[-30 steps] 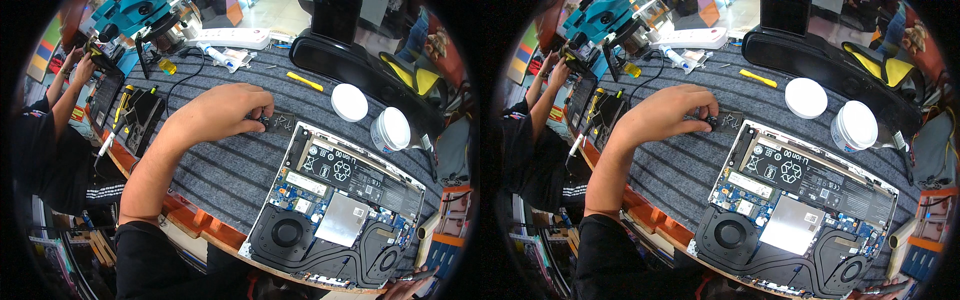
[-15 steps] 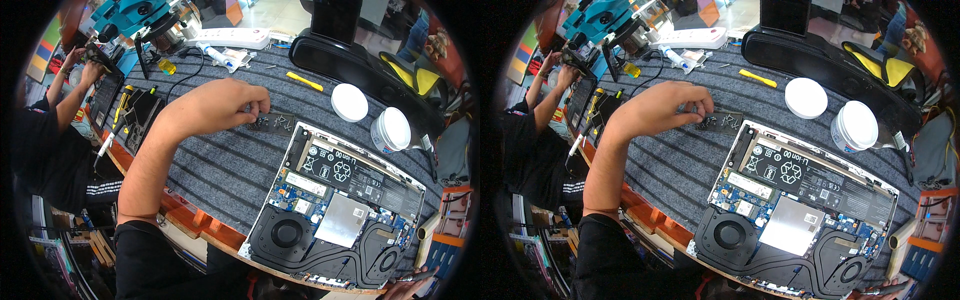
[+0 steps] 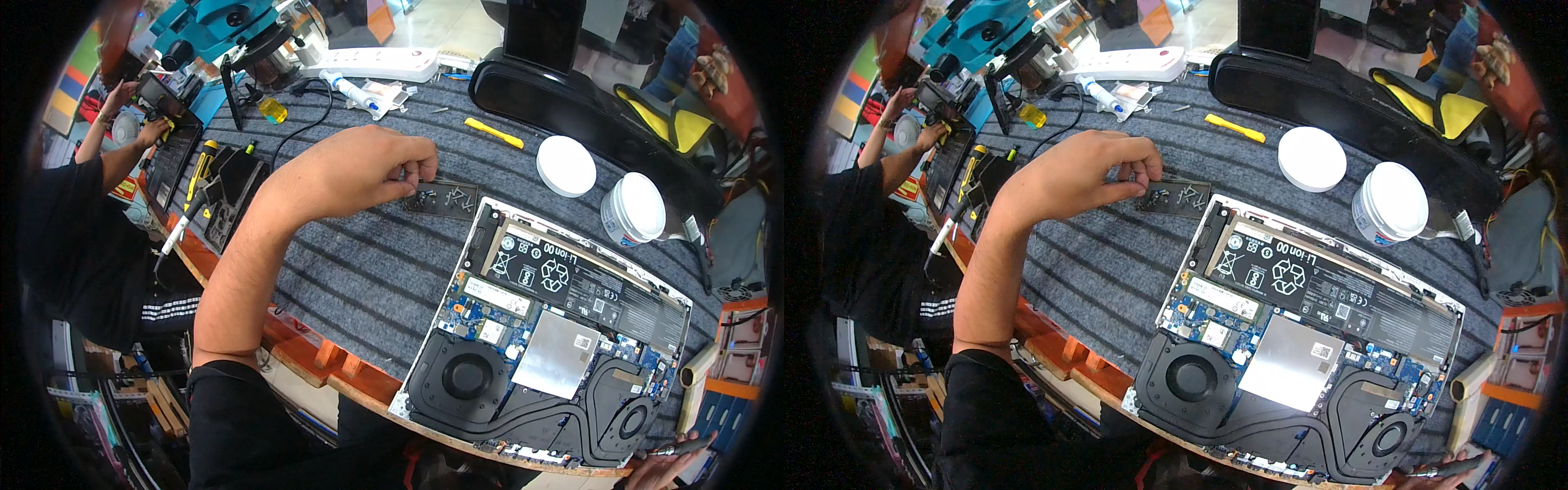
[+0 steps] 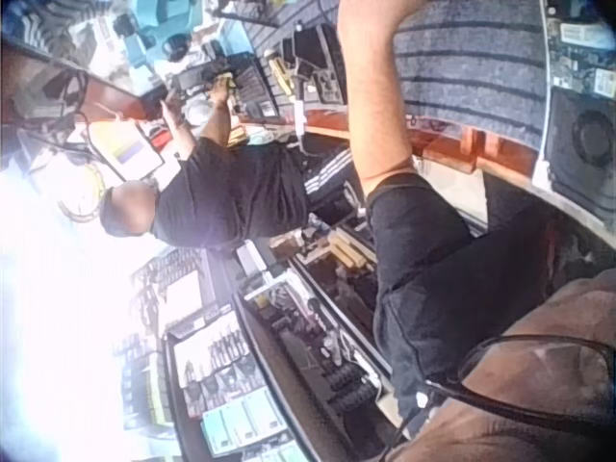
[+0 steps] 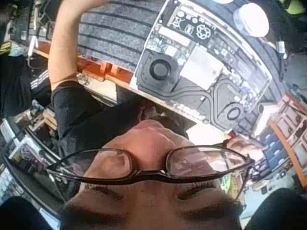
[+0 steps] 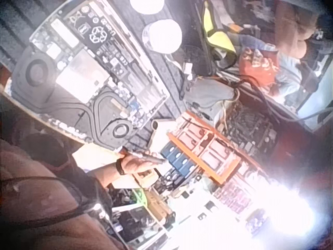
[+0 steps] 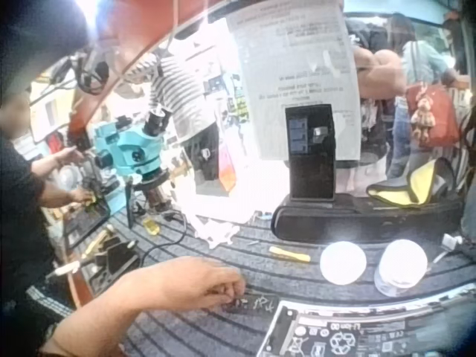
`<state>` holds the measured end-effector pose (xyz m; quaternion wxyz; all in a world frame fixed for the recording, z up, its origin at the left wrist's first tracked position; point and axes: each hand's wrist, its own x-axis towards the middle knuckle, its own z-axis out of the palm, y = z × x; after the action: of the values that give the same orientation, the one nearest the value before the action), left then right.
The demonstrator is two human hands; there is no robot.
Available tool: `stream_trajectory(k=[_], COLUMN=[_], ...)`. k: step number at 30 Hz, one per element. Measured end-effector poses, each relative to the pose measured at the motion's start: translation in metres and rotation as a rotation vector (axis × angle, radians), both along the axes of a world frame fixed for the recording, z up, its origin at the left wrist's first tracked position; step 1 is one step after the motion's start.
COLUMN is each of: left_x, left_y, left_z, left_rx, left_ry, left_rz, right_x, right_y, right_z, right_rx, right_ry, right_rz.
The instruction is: The person applies thermal paste to a laptop motherboard, uses a hairdryer on a cooling assembly, and then installs the cooling assembly onto the motherboard. They secure the assembly with a screwdriver and organize screws on the workbench.
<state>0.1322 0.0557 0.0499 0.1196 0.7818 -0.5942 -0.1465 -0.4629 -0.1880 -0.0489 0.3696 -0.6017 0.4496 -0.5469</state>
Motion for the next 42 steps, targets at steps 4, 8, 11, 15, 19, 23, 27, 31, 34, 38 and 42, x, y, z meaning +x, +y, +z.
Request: stream_trajectory(k=[4, 8, 11, 15, 19, 23, 27, 31, 34, 38, 42], left_x=[-0.007, -0.044, -0.104, -0.209, -0.29, -0.302, -0.306, -0.312, -0.313, -0.312, -0.311], left_y=[0.012, 0.042, 0.063, 0.066, 0.06, 0.057, 0.064, 0.069, 0.071, 0.074, 0.075], left_z=[0.007, 0.012, -0.005, -0.035, -0.057, -0.057, -0.056, -0.061, -0.063, -0.064, -0.062], left_rx=[-0.192, -0.507, -0.73, -0.963, -1.016, -0.971, -0.968, -0.979, -0.976, -0.96, -0.953], left_ry=[0.073, 0.197, 0.508, 1.276, 1.619, 1.774, 1.903, 1.921, 1.934, 2.007, 2.049], left_rz=[0.073, 0.179, 0.145, 0.036, 0.086, 0.214, 0.287, 0.267, 0.256, 0.229, 0.261], right_x=[-0.005, -0.003, 0.01, 0.03, 0.115, 0.149, 0.15, 0.15, 0.152, 0.158, 0.162], right_y=[-0.007, -0.003, 0.006, 0.049, 0.122, 0.165, 0.174, 0.18, 0.186, 0.192, 0.196], right_z=[0.003, -0.001, 0.012, 0.049, 0.064, 0.07, 0.073, 0.076, 0.075, 0.077, 0.076], right_rx=[0.127, 0.012, 0.053, -0.165, -0.179, -0.035, -0.051, -0.067, -0.061, -0.107, -0.095], right_ry=[-0.119, -0.021, -0.322, -0.464, -0.483, -0.562, -0.624, -0.63, -0.63, -0.575, -0.59], right_rz=[0.036, 0.066, 0.105, 0.413, 0.642, 0.678, 0.681, 0.684, 0.698, 0.71, 0.703])
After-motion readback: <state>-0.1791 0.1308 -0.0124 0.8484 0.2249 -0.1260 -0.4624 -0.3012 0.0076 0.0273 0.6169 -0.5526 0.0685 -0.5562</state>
